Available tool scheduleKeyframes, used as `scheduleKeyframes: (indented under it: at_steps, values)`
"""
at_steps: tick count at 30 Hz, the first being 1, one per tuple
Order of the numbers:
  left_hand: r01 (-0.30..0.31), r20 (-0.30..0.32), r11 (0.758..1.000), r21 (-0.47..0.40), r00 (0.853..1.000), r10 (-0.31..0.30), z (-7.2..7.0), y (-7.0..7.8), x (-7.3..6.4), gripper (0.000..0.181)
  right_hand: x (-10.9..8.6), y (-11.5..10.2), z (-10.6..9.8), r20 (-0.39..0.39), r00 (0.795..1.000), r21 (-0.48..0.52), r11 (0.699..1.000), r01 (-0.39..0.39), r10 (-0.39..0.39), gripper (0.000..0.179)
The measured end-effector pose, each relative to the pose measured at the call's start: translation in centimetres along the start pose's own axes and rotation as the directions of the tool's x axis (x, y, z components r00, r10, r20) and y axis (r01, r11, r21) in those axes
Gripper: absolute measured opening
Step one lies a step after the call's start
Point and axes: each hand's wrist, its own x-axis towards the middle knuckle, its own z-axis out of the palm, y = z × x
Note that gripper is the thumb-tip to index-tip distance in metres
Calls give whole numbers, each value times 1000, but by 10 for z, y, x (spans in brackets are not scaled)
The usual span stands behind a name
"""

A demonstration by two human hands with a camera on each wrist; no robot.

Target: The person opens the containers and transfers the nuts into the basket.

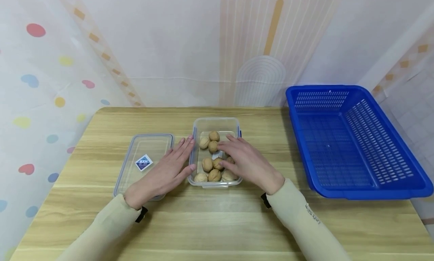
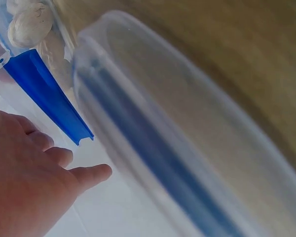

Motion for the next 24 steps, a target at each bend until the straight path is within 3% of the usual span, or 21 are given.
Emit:
scheduleKeyframes:
  at_steps: [12,17,24]
  values:
    - [-29,-17,1000,-4,999,29,3,-1,0,75,23,9,5,182,978,-85,989,120,-103,43]
    - [-36,-28,999,0,999,36,4,-1,-1,75,27,11,4,217,973,-70,993,98,-80,43]
    - [-37,-33,999,-4,999,37,3,-1,-1,75,30,12,5,262,963,-128,987,95,-59,37]
